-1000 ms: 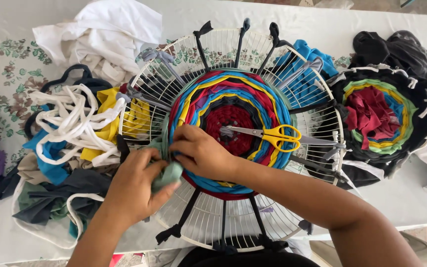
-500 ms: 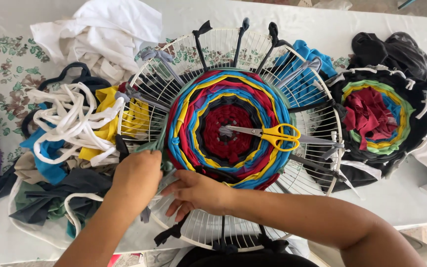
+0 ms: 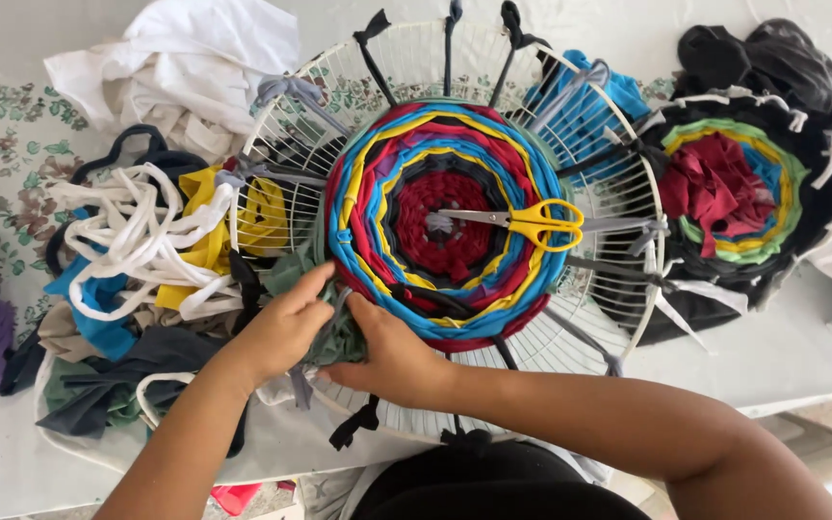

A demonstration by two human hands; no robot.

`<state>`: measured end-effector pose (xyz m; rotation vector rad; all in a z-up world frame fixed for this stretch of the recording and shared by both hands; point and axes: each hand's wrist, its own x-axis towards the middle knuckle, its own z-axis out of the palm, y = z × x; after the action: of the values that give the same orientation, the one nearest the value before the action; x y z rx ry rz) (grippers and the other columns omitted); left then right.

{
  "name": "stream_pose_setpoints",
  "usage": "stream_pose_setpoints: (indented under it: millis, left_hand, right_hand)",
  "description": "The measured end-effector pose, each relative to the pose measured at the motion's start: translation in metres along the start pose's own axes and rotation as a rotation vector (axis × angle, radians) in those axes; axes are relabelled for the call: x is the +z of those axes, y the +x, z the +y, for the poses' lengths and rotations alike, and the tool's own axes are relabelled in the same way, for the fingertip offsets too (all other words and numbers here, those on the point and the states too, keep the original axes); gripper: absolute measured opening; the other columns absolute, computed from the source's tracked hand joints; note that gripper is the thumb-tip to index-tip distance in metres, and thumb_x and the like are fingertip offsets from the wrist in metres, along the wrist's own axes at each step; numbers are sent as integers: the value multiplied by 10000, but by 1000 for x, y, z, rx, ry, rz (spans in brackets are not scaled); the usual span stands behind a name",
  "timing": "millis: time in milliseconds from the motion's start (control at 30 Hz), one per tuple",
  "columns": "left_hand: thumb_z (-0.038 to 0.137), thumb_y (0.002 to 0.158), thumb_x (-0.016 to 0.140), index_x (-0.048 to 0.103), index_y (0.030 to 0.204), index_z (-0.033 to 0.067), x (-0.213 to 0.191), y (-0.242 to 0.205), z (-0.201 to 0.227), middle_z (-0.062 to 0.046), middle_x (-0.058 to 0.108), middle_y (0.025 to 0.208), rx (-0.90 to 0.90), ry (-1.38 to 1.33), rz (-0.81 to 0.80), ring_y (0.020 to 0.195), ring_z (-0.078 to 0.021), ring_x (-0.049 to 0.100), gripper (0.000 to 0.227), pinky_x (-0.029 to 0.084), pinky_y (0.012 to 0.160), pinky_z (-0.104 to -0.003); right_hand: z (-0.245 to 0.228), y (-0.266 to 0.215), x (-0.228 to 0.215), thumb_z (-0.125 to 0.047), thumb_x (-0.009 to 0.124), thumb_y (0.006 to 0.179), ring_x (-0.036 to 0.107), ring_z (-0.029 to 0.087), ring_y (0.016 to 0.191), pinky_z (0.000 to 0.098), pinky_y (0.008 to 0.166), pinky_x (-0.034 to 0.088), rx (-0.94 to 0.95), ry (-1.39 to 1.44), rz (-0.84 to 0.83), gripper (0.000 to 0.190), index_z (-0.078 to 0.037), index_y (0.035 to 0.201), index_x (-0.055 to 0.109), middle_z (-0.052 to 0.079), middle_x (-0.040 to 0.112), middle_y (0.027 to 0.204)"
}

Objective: Weaving strips of recycled fabric into a metal fan guard frame to create a circular rug.

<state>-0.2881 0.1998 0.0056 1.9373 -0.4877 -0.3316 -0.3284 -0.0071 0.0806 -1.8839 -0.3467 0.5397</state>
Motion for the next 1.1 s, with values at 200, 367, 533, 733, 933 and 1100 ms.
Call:
stream_pose_setpoints:
  millis: [200, 367, 533, 733, 933, 1100]
  left_hand:
    - [301, 991, 600, 535, 1462, 51, 9, 2, 45, -126, 727, 895, -385, -45, 59, 791, -189, 627, 537, 540, 723, -333]
    - [319, 1002, 644, 647, 1322, 63, 1, 7, 60, -137, 715, 895, -278, -7, 183, 712, -158, 611, 410, 502, 645, -316]
    - [293, 1049, 566, 693, 1134, 52, -4, 13, 65, -102, 755, 879, -212, 50, 338, 693, -168, 680, 286, 535, 662, -304]
    - [167, 929, 598, 671, 1032, 3, 0, 12, 46, -202, 684, 979, 86, 450, 254, 876, -413, 646, 207, 505, 737, -449]
    - [246, 999, 502, 678, 925, -9, -14, 25, 23, -158, 699, 859, -200, 343, -302, 829, -358, 657, 319, 515, 769, -422]
    - [263, 973, 564, 736, 1015, 25, -17, 26, 57, -111, 725, 832, -482, -42, -351, 769, -185, 627, 297, 515, 702, -350]
  right_hand:
    - [36, 0, 2, -132, 732, 821, 669, 368, 889, 429, 718, 552, -264, -600, 89, 486, 67, 1218, 535, 218, 639, 1025]
    - [0, -27, -24, -88, 710, 826, 659, 285, 853, 409, 688, 545, -488, -867, 136, 399, 32, 1190, 601, 120, 616, 938]
    - [-15, -33, -78, -93, 733, 759, 635, 277, 829, 422, 719, 537, -651, -892, 290, 295, -46, 1046, 679, 82, 604, 884]
    - [13, -31, -139, -20, 745, 742, 643, 320, 895, 423, 789, 531, -409, -883, 574, 235, -69, 972, 739, 99, 619, 898]
    - [-22, -27, -106, 30, 676, 706, 493, 411, 1274, 520, 1037, 432, -657, -437, 145, 570, 68, 1271, 603, 191, 541, 1332]
    - [12, -20, -82, -95, 791, 785, 534, 355, 1239, 495, 976, 445, -673, -766, -24, 222, -98, 989, 703, 134, 587, 1338]
